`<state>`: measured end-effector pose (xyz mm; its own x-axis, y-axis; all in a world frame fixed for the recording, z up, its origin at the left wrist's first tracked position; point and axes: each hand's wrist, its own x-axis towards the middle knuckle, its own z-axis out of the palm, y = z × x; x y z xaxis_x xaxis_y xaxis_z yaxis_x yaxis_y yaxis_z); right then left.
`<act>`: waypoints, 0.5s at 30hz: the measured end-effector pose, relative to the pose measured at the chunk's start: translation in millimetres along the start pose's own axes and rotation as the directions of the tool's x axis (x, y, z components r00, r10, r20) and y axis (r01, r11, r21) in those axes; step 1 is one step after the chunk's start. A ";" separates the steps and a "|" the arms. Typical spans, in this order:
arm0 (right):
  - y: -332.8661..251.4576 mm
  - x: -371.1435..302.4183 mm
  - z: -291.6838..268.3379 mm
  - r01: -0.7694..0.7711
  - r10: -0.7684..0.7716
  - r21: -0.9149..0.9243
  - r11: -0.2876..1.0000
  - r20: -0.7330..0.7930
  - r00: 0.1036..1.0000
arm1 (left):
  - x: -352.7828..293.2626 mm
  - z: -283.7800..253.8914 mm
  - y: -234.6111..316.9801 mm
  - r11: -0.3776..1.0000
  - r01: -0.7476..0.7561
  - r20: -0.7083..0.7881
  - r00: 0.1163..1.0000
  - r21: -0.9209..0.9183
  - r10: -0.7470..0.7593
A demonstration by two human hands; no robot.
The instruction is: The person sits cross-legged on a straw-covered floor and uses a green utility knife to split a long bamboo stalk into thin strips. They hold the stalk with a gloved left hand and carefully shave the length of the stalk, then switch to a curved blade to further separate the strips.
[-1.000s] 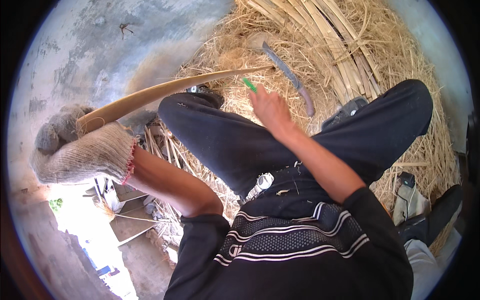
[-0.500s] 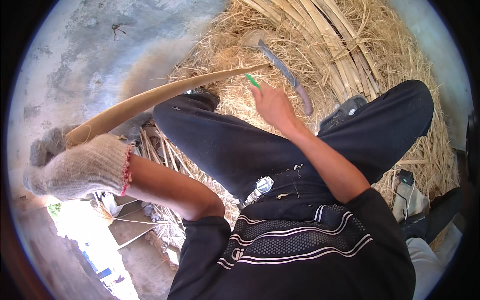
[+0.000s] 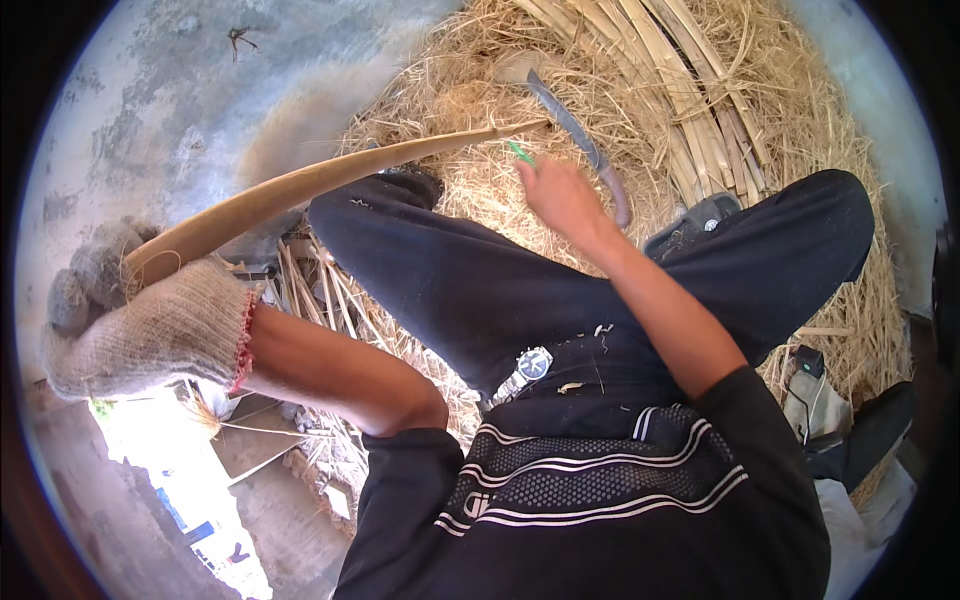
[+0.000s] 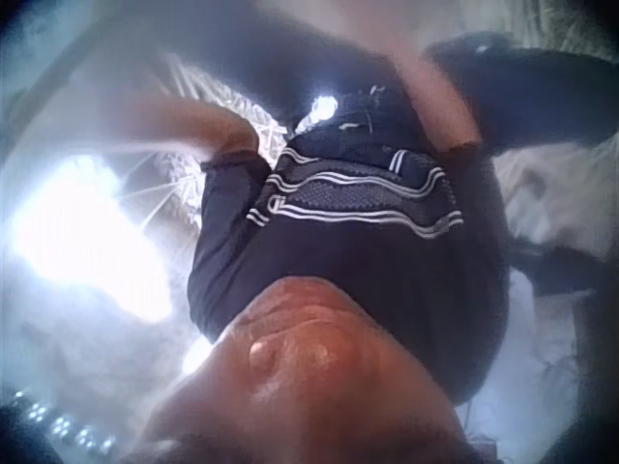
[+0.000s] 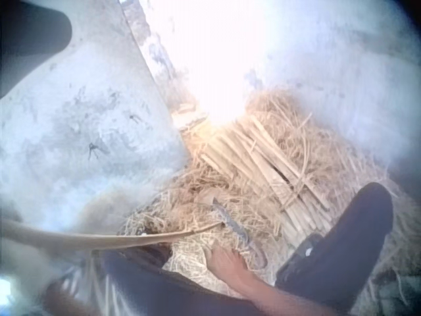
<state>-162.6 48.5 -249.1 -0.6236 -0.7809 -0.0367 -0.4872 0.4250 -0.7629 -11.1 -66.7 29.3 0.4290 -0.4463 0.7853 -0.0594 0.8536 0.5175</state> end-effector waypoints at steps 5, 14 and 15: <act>-38.4 -6.9 -19.9 0.013 -0.022 0.104 0.994 0.080 0.997 | -6.9 -14.8 -3.8 0.994 -0.057 0.091 0.994 -0.098 0.066; 28.4 -13.6 3.5 -0.200 0.252 -0.230 0.952 0.224 0.942 | 0.6 -12.3 -2.0 0.791 0.321 0.457 0.887 -0.521 -0.059; 8.8 -19.0 -5.1 -0.219 0.253 -0.174 0.960 0.198 0.947 | -2.1 -11.2 1.0 0.779 0.348 0.470 0.879 -0.522 -0.078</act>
<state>-158.3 69.4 -251.9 -0.5923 -0.7231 -0.3555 -0.4373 0.6591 -0.6119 -2.0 -61.9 24.4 -0.0418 -0.5854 0.8097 0.5734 0.6496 0.4993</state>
